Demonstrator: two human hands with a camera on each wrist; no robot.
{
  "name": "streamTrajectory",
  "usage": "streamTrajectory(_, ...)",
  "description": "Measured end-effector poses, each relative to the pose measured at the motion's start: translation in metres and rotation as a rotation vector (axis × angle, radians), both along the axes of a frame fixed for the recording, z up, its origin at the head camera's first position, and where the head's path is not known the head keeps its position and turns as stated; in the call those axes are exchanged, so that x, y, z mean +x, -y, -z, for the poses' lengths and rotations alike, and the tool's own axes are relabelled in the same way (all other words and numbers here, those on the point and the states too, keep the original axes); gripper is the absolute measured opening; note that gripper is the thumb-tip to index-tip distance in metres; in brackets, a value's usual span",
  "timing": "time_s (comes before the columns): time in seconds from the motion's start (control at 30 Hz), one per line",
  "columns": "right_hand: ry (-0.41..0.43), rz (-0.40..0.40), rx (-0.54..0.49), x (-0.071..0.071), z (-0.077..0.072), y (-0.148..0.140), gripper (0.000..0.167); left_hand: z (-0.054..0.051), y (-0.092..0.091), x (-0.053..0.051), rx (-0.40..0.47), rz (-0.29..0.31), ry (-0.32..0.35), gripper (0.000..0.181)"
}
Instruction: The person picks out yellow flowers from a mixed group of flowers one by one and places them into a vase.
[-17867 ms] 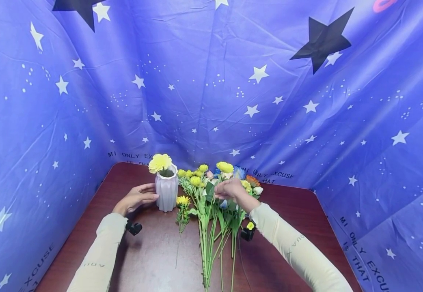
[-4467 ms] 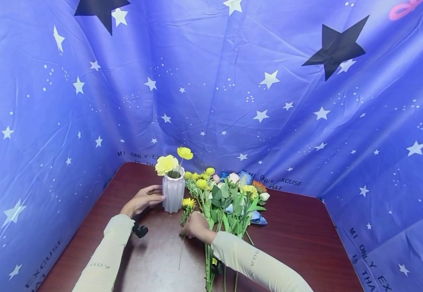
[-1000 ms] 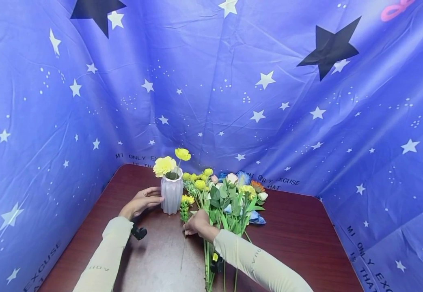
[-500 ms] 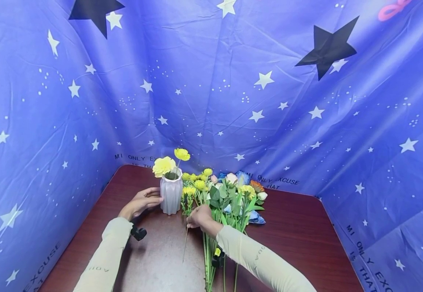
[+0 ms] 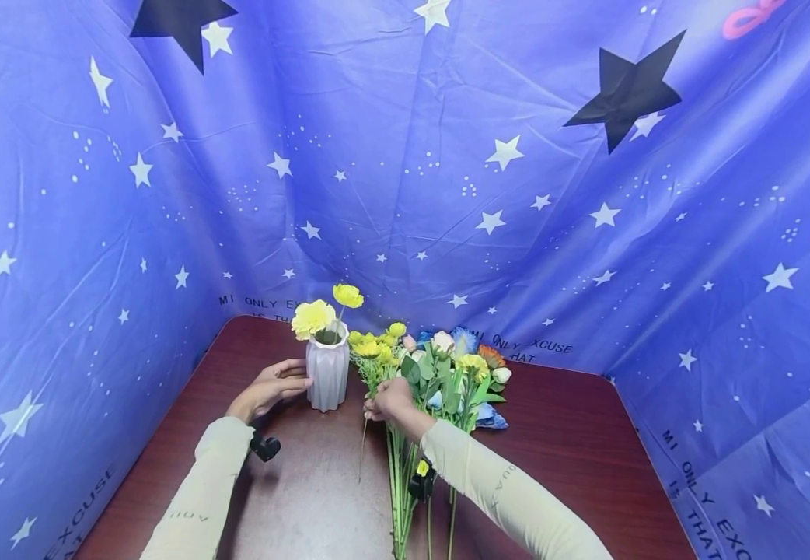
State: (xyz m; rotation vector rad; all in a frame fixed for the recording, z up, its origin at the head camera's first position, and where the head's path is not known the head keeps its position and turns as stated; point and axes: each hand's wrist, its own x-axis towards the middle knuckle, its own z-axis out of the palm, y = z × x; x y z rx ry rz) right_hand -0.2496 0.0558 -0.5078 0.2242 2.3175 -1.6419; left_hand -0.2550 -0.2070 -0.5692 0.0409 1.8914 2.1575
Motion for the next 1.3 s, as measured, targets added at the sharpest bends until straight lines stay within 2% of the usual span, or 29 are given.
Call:
streamTrajectory(0.07, 0.003, -0.016, -0.003, -0.002, -0.002, -0.002, 0.026, 0.000, 0.000, 0.000, -0.002, 0.000, 0.002, 0.070)
streamTrajectory(0.13, 0.017, -0.031, -0.020, -0.004, -0.004, -0.003, 0.029, -0.001, 0.000, 0.001, -0.005, -0.001, 0.000, 0.069)
streamTrajectory(0.33, 0.048, -0.054, -0.077, -0.010, -0.012, -0.009, 0.010, -0.003, -0.001, 0.002, -0.015, 0.001, -0.001, 0.068)
streamTrajectory(0.53, 0.044, -0.055, -0.086, -0.016, -0.018, -0.014, 0.019, -0.003, -0.001, 0.002, -0.012, 0.001, -0.001, 0.067)
streamTrajectory(0.77, 0.047, -0.083, -0.080, -0.021, -0.026, -0.020, 0.017, -0.001, 0.000, 0.001, -0.007, -0.001, 0.001, 0.068)
streamTrajectory(1.0, 0.044, -0.070, -0.064, -0.030, -0.039, -0.023, 0.068, -0.002, -0.001, 0.002, -0.003, -0.001, 0.000, 0.068)
streamTrajectory(1.17, 0.069, -0.105, -0.063, -0.041, -0.049, -0.028, 0.073, -0.003, 0.000, 0.002, -0.002, 0.000, -0.002, 0.068)
streamTrajectory(1.3, 0.087, -0.149, -0.040, -0.046, -0.059, -0.033, 0.067, -0.003, 0.000, 0.003, -0.010, 0.002, -0.006, 0.067)
